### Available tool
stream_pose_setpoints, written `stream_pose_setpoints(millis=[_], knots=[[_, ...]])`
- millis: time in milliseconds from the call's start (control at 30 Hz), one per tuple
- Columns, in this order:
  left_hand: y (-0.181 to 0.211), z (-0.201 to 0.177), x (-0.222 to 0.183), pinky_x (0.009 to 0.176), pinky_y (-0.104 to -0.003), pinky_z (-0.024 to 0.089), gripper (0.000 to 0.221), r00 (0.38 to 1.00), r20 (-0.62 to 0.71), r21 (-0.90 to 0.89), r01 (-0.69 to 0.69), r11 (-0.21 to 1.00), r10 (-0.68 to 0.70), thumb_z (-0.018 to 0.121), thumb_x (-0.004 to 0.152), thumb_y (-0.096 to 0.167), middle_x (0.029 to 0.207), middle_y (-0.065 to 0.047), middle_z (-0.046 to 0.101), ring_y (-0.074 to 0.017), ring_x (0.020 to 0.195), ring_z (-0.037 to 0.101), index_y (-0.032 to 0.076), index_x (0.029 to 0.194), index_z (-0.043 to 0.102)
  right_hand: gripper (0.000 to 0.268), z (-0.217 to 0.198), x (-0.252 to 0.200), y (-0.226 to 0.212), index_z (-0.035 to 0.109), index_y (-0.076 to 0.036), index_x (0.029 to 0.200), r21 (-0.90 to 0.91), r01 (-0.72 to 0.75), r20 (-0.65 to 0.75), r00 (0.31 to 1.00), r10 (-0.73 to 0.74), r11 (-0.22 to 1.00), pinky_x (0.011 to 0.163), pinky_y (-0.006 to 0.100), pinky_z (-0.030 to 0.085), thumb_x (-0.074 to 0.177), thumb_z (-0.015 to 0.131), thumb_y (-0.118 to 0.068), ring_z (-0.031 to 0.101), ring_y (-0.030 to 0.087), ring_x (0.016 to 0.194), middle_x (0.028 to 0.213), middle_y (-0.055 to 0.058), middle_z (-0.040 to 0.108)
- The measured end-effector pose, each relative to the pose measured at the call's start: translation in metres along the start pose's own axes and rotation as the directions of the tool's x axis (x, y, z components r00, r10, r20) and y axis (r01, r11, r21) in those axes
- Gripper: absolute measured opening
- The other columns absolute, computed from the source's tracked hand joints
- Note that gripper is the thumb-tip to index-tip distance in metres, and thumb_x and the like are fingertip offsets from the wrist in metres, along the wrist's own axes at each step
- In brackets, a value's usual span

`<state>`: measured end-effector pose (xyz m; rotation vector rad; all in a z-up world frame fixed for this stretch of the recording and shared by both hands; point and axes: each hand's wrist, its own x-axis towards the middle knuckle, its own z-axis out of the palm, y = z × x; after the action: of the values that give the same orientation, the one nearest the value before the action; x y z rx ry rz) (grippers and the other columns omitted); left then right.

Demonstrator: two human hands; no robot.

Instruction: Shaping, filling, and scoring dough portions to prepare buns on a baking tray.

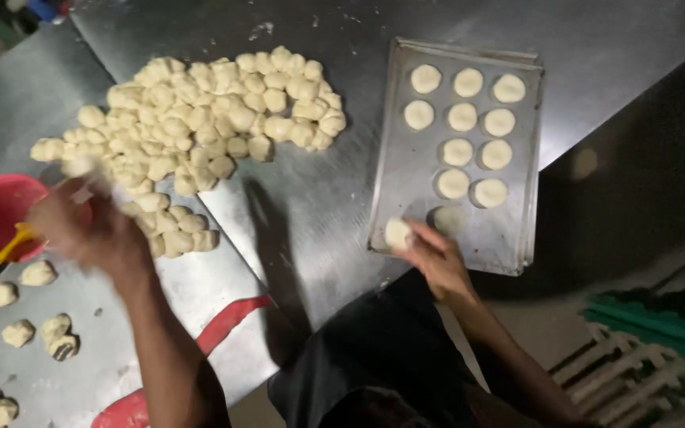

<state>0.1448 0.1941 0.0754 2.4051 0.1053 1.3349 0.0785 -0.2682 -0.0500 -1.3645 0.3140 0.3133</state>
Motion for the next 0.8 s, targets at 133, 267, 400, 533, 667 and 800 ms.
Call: stream_pose_setpoints(millis=[133, 267, 400, 533, 667, 800], knots=[[0.085, -0.063, -0.015, 0.089, -0.030, 0.052, 0.025, 0.857, 0.058, -0.471, 0.475, 0.743, -0.512, 0.058, 0.105, -0.010, 0.118, -0.008, 0.060, -0.0189, 0.106, 0.056, -0.003, 0.129, 0.056, 0.043, -0.015, 0.072, -0.025, 0.062, -0.005, 0.139, -0.477, 0.278, -0.078, 0.932, -0.355, 0.834, 0.082, 0.031, 0.053, 0.096, 0.065, -0.003, 0.068, 0.023, 0.103, 0.133, 0.010, 0.069], [0.076, -0.080, -0.112, 0.105, -0.045, 0.057, 0.035, 0.461, 0.478, -0.744, 0.665, -0.066, -0.748, 0.066, 0.102, 0.011, 0.126, -0.020, 0.067, -0.0342, 0.117, 0.068, -0.008, 0.130, 0.061, 0.037, -0.018, 0.133, -0.033, 0.066, -0.004, 0.134, -0.787, 0.510, 0.160, 0.712, -0.684, 0.346, 0.099, 0.041, 0.056, 0.097, 0.068, 0.000, 0.068, 0.035, 0.120, 0.132, 0.018, 0.069], [0.084, -0.096, -0.195, 0.107, -0.044, 0.052, 0.032, 0.056, 0.528, -0.562, 0.770, -0.300, -0.847, 0.067, 0.101, 0.010, 0.124, -0.019, 0.068, -0.0335, 0.118, 0.068, -0.006, 0.128, 0.060, 0.041, -0.013, 0.154, -0.023, 0.060, -0.003, 0.139, -0.893, 0.449, 0.323, 0.682, -0.656, 0.027, 0.117, 0.051, 0.045, 0.099, 0.068, -0.003, 0.055, 0.040, 0.137, 0.143, 0.021, 0.060], [0.085, -0.114, -0.225, 0.097, -0.046, 0.057, 0.030, -0.010, 0.464, -0.518, 0.808, -0.280, -0.886, 0.069, 0.098, 0.004, 0.121, -0.019, 0.066, -0.0365, 0.115, 0.068, -0.002, 0.125, 0.057, 0.056, -0.011, 0.154, 0.004, 0.050, 0.005, 0.150, -0.903, 0.418, 0.392, 0.711, -0.584, -0.098, 0.122, 0.060, 0.029, 0.103, 0.065, -0.022, 0.038, 0.046, 0.149, 0.154, 0.027, 0.048], [0.077, -0.116, -0.197, 0.085, -0.044, 0.062, 0.035, 0.011, 0.468, -0.501, 0.827, -0.255, -0.884, 0.070, 0.092, 0.004, 0.112, -0.015, 0.070, -0.0265, 0.101, 0.070, -0.001, 0.125, 0.061, 0.071, -0.018, 0.154, 0.010, 0.043, 0.009, 0.157, -0.904, 0.415, 0.404, 0.747, -0.528, -0.104, 0.124, 0.063, 0.020, 0.108, 0.056, -0.041, 0.029, 0.053, 0.152, 0.162, 0.034, 0.037], [0.044, -0.132, -0.191, 0.079, -0.034, 0.059, 0.032, 0.211, 0.412, -0.673, 0.727, -0.140, -0.886, 0.072, 0.094, -0.001, 0.105, -0.017, 0.071, -0.0231, 0.087, 0.069, -0.008, 0.125, 0.064, 0.059, -0.043, 0.180, -0.003, 0.058, 0.007, 0.140, -0.848, 0.530, 0.460, 0.740, -0.491, 0.003, 0.117, 0.055, 0.035, 0.102, 0.064, -0.038, 0.047, 0.048, 0.139, 0.147, 0.033, 0.054]])
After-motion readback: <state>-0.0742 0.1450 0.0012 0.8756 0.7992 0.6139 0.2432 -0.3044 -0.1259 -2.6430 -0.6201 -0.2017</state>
